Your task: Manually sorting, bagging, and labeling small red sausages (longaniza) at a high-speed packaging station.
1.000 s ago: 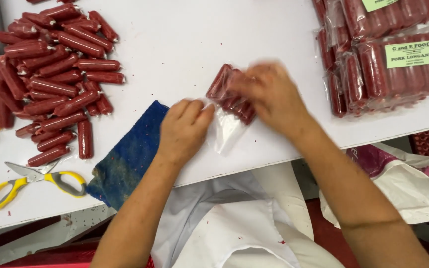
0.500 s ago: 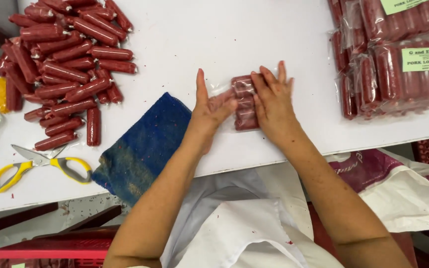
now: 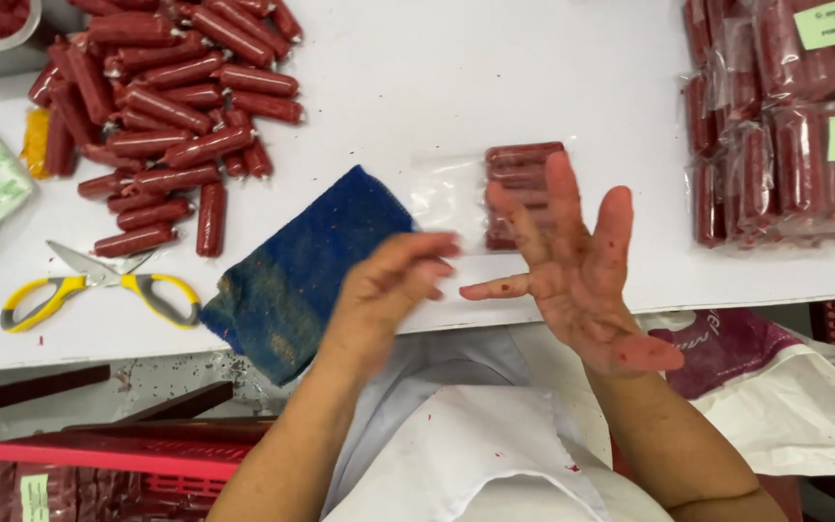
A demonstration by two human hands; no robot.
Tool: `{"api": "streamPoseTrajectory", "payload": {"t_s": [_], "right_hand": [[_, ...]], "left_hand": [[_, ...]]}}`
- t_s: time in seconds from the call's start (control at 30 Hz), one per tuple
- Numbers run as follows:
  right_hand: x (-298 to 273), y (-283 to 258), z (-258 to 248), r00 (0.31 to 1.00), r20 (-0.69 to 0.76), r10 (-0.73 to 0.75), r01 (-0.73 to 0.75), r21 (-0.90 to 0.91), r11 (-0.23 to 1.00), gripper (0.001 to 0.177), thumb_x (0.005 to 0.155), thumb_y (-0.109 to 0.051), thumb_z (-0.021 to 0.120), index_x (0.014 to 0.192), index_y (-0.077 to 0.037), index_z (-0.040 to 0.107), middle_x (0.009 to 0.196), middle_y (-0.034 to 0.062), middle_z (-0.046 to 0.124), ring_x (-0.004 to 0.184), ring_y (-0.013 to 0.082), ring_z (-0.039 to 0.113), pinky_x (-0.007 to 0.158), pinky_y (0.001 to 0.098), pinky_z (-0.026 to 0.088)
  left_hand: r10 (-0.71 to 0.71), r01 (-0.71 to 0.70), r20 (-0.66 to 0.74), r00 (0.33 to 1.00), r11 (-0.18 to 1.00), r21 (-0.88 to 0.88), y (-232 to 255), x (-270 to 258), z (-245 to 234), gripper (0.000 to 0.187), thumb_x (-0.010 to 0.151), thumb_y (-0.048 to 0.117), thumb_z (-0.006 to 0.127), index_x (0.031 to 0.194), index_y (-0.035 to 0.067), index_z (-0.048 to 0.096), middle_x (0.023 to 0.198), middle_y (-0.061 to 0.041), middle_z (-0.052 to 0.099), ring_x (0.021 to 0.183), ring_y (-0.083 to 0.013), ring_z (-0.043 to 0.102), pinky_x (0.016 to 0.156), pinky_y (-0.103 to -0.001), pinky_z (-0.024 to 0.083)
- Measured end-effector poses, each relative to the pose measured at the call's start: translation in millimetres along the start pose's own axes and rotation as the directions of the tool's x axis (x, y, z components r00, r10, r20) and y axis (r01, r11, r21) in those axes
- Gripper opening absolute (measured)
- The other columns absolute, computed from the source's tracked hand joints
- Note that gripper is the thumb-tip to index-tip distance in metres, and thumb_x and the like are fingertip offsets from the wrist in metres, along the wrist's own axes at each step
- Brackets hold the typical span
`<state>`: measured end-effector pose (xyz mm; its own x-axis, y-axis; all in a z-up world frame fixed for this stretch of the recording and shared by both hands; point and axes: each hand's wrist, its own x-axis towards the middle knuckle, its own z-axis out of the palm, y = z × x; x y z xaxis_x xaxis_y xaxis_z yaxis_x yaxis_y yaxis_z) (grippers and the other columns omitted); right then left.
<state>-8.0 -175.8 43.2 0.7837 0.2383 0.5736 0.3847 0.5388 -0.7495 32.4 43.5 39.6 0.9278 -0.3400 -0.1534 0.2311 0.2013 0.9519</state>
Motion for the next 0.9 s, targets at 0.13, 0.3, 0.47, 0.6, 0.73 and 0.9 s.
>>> {"api": "streamPoseTrajectory", "payload": {"t_s": [0.13,0.3,0.47,0.6,0.73,0.9], "right_hand": [[5.8,12.8,13.6,0.992,0.122,-0.015,0.026,-0.083,0.996,0.088,0.094,-0.080,0.037,0.160,-0.043,-0.008,0.170,0.0035,-0.022,0.163,0.0522,-0.014,0.123,0.0699,0.025],[-3.9,36.0,19.8,0.996,0.081,-0.046,0.048,-0.016,0.999,0.127,0.069,-0.041,0.082,0.157,-0.040,-0.009,0.165,0.0274,-0.019,0.149,0.0690,0.000,0.095,0.0558,0.057],[-1.1,25.5,11.6,0.982,0.059,0.179,-0.164,-0.203,0.965,0.114,0.079,-0.077,0.061,0.160,-0.034,-0.006,0.168,0.0149,-0.019,0.155,0.0473,-0.001,0.105,0.0669,0.042],[30.9,-4.0,14.5,0.977,-0.026,0.213,-0.199,-0.486,0.851,0.080,0.103,-0.057,0.050,0.162,-0.017,0.013,0.173,0.0172,-0.005,0.161,0.0421,0.016,0.111,0.0585,0.051],[104.5,-5.8,-22.5,0.978,-0.199,0.064,-0.206,-0.863,0.461,0.040,0.097,-0.009,0.067,0.135,-0.004,0.057,0.148,0.0193,0.044,0.139,0.0324,0.048,0.096,0.0387,0.060],[230.5,36.8,-140.9,0.979,0.140,-0.146,0.143,-0.990,0.011,0.013,0.109,-0.004,0.074,0.120,0.000,0.080,0.092,0.0111,0.064,0.092,0.0288,0.056,0.085,0.0421,0.043]], "left_hand": [[0.146,-0.182,0.125,0.981,0.920,0.348,6.3,-13.4,22.3,0.023,0.086,0.024,0.077,0.106,0.014,0.075,0.099,-0.001,0.074,0.091,-0.0096,0.065,0.079,-0.021,0.053],[0.436,-0.382,0.023,0.900,0.761,0.524,-18.4,-19.4,3.5,0.016,0.080,0.026,0.086,0.096,0.024,0.082,0.087,0.005,0.074,0.083,-0.0091,0.071,0.075,-0.020,0.058],[0.681,-0.315,0.155,0.716,0.117,0.942,-16.8,-19.6,-83.9,0.004,0.086,0.018,0.080,0.087,0.021,0.077,0.088,0.001,0.070,0.085,-0.0204,0.069,0.074,-0.033,0.055],[0.673,-0.176,0.154,0.723,-0.036,0.984,-15.0,-17.9,-139.9,0.007,0.086,0.007,0.072,0.081,0.011,0.069,0.088,-0.001,0.068,0.078,-0.0272,0.059,0.070,-0.038,0.050],[0.572,-0.277,0.274,0.773,-0.084,0.957,-22.0,-23.8,-160.0,0.005,0.090,0.011,0.063,0.092,0.008,0.066,0.101,-0.010,0.066,0.091,-0.0325,0.059,0.076,-0.044,0.049],[0.425,-0.291,0.351,0.834,-0.202,0.935,-10.0,-51.1,-167.3,0.040,0.094,0.029,0.056,0.126,0.007,0.067,0.137,-0.011,0.062,0.126,-0.0330,0.054,0.107,-0.046,0.041]]}}
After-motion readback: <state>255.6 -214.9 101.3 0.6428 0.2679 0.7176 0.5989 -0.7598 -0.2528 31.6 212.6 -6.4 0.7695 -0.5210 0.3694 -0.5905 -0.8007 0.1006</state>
